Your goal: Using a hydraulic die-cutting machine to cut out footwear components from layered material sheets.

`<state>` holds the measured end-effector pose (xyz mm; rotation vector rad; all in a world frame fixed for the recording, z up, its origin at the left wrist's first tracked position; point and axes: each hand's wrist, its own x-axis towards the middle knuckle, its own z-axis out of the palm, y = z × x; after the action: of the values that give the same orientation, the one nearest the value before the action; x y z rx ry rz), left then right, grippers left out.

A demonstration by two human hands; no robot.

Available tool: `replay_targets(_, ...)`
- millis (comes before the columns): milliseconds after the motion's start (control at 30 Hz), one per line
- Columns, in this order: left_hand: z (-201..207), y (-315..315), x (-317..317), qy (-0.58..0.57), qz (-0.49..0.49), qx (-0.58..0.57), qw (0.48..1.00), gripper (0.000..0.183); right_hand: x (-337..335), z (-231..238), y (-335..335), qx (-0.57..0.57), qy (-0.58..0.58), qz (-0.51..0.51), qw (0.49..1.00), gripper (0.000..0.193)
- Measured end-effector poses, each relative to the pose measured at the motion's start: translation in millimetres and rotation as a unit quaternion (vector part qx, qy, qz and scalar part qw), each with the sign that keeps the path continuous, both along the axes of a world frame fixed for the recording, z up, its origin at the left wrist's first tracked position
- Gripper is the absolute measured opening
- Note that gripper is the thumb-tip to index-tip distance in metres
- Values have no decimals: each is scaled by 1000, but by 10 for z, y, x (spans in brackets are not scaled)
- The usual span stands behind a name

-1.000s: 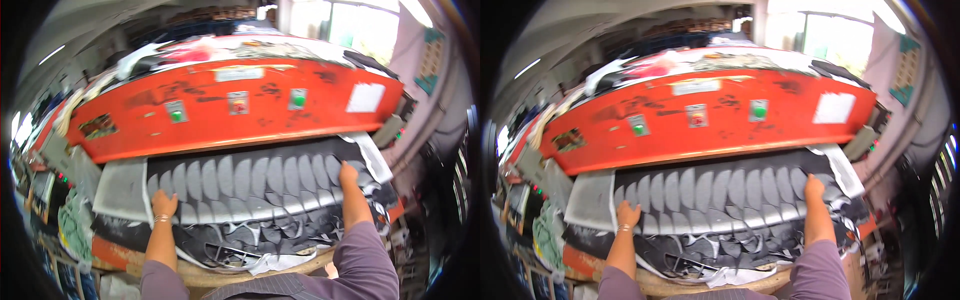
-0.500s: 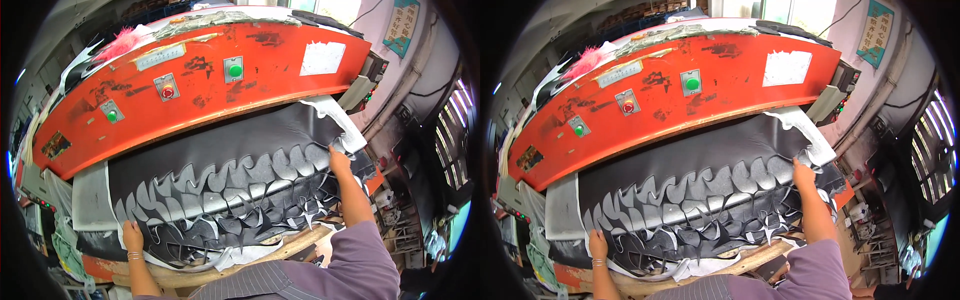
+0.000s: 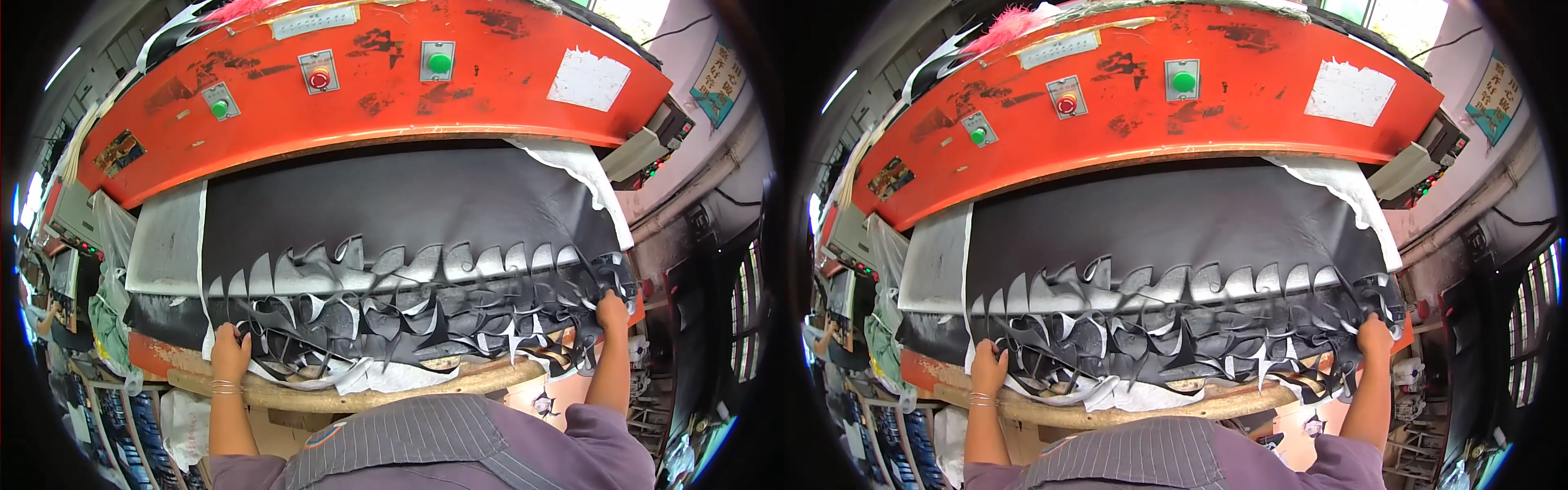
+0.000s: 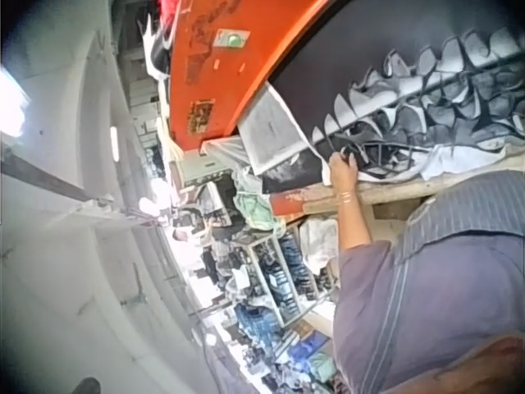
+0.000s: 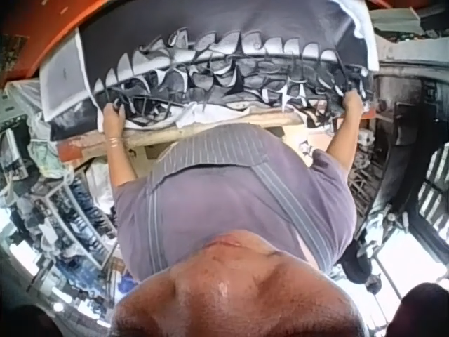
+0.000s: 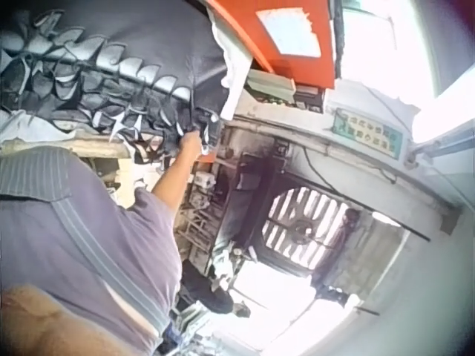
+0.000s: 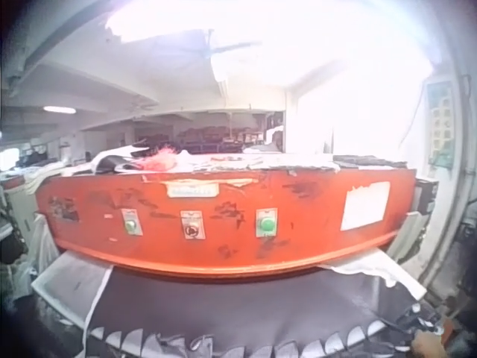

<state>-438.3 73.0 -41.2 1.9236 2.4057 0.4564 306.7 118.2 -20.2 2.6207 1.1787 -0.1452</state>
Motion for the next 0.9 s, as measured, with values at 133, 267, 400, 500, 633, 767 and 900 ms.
replay_targets(133,71,-205,-20,-3,13,-24,1000,28,468,-87,-217,9,152,-55,987,31)
replay_targets(267,138,-161,75,77,-5,-10,997,27,700,284,-386,200,533,-116,814,42)
replay_targets(400,339,473,414,66,-87,108,988,31,1029,374,-316,187,188,41,963,59)
replay_targets(500,184,950,787,-125,-191,84,970,32,101,711,34,176,99,133,970,64)
replay_targets(633,-113,1549,1173,-334,26,59,940,55,-1011,574,605,240,214,308,895,58)
replay_targets(767,-47,1857,1266,-119,93,4,988,66,-1655,134,734,138,274,395,866,78)
replay_targets(900,190,1818,1490,-27,126,-23,991,64,-1762,-192,575,138,207,363,898,68)
